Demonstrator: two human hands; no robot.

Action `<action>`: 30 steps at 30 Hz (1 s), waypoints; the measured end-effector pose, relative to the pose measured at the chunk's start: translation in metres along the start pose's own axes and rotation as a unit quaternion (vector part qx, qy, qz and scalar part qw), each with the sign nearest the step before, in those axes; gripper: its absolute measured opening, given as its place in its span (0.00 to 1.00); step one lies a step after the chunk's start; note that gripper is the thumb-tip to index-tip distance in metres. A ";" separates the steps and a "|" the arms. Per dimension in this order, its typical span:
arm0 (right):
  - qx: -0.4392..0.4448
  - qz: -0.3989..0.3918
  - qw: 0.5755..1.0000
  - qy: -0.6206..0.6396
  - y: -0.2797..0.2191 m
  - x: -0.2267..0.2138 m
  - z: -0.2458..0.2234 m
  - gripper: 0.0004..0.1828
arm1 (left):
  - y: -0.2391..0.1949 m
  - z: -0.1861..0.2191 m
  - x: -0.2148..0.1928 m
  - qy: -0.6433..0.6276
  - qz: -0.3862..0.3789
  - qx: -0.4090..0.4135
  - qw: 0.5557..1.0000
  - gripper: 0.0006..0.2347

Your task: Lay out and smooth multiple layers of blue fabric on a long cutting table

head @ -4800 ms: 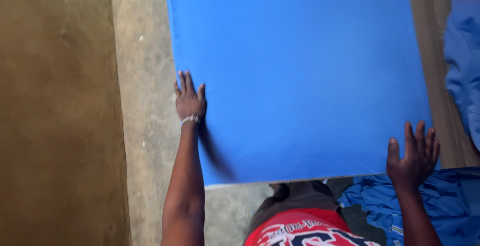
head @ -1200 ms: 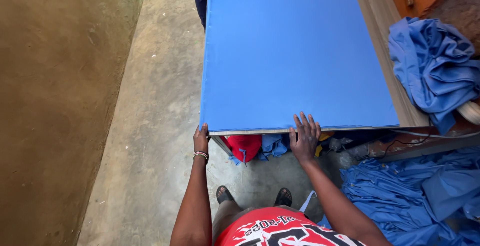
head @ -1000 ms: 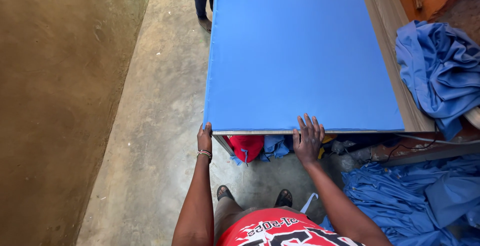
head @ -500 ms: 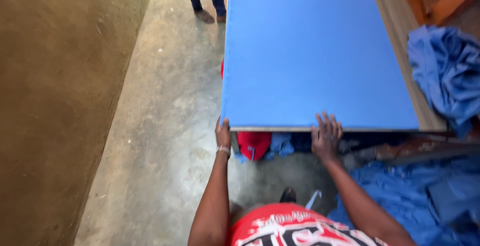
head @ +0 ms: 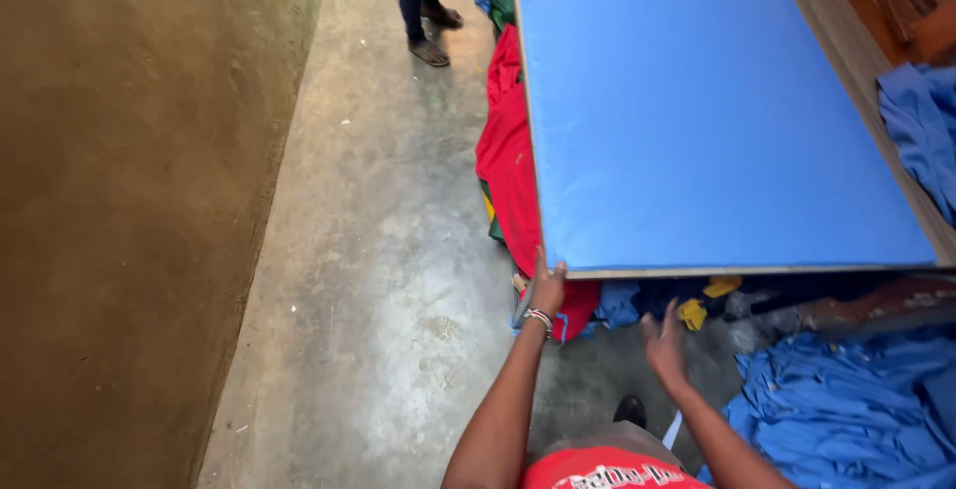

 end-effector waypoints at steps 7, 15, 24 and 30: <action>-0.129 -0.643 0.747 -0.112 -0.168 0.062 -0.100 0.31 | -0.006 0.008 -0.002 0.029 -0.045 -0.033 0.998 0.36; -0.146 -0.555 0.805 -0.151 -0.118 0.099 -0.051 0.29 | -0.029 0.032 -0.025 0.056 -0.062 -0.039 0.996 0.41; 0.065 -0.483 0.864 -0.129 -0.106 0.047 0.016 0.25 | -0.100 -0.290 -0.088 0.514 -0.350 0.155 0.767 0.13; 0.150 -0.477 0.856 -0.129 -0.140 0.017 0.056 0.20 | -0.215 -0.309 -0.150 0.515 -0.342 0.171 0.767 0.14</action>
Point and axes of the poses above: each hand's wrist, its own y-axis towards the middle knuckle, its own x-axis out of the palm, z = x × y, the point moved 5 cm from there along y, towards the middle knuckle, and after that the axes turned 7 degrees about z, right-handed, at the moved point
